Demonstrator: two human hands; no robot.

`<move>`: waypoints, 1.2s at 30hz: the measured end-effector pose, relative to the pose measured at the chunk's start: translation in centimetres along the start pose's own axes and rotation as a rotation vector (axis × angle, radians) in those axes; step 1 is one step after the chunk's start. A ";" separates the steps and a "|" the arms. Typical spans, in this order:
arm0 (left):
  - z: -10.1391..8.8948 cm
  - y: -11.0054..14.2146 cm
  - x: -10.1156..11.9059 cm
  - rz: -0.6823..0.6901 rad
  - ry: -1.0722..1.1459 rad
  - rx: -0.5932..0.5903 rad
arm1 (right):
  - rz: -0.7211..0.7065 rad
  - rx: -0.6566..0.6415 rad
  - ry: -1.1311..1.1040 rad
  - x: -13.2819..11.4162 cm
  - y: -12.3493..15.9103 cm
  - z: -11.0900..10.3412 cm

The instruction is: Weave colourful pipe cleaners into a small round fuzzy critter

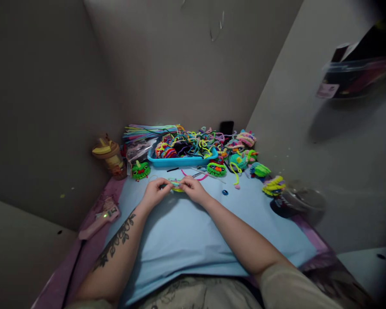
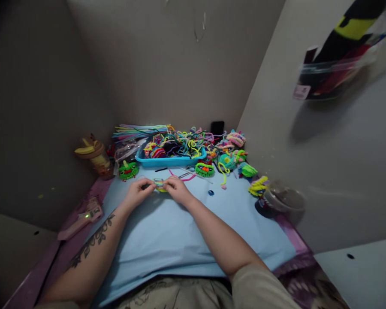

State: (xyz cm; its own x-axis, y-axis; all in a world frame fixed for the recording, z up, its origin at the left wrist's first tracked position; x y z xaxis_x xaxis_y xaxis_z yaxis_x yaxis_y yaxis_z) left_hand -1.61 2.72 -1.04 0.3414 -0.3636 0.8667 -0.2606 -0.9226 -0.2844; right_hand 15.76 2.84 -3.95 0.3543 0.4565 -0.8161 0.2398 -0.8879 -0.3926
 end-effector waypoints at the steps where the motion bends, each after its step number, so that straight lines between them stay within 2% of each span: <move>1: -0.1 0.0 -0.1 -0.006 0.007 -0.004 | 0.023 0.000 -0.013 0.2 0.0 0.1; 8: -0.3 -0.3 -1.2 -0.071 0.064 -0.036 | 0.162 -0.060 -0.130 1.2 0.3 0.6; 14: -0.1 -0.2 -1.6 -0.136 0.128 0.022 | 0.244 -0.108 -0.309 1.0 0.4 0.6; 19: 0.2 -0.1 -1.3 -0.189 0.116 -0.113 | 0.302 -0.113 -0.408 0.8 0.4 0.4; 26: 0.4 -0.1 -1.4 -0.275 0.199 -0.167 | 0.413 -0.183 -0.693 1.5 0.7 0.7; 30: 0.6 -0.2 -1.4 -0.307 0.271 -0.193 | 0.461 -0.179 -0.696 1.5 0.7 0.6; 36: 0.8 -0.3 -1.0 -0.333 0.279 -0.259 | 0.443 -0.214 -0.666 1.6 0.6 0.4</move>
State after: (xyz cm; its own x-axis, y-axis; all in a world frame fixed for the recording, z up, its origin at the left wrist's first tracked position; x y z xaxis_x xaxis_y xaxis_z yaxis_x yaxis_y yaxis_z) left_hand -1.15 3.22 -2.14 0.1985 0.0260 0.9798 -0.4060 -0.9077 0.1063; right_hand 16.07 2.95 -5.65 -0.1370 -0.1225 -0.9830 0.3947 -0.9169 0.0592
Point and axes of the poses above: each hand's wrist, its own y-axis away from the middle knuckle, its own z-axis out of the palm, x = y × z, the point moved 3 cm from there along -y, towards the middle knuckle, and after that the axes turned 9 degrees about y, right-handed, at the moved point
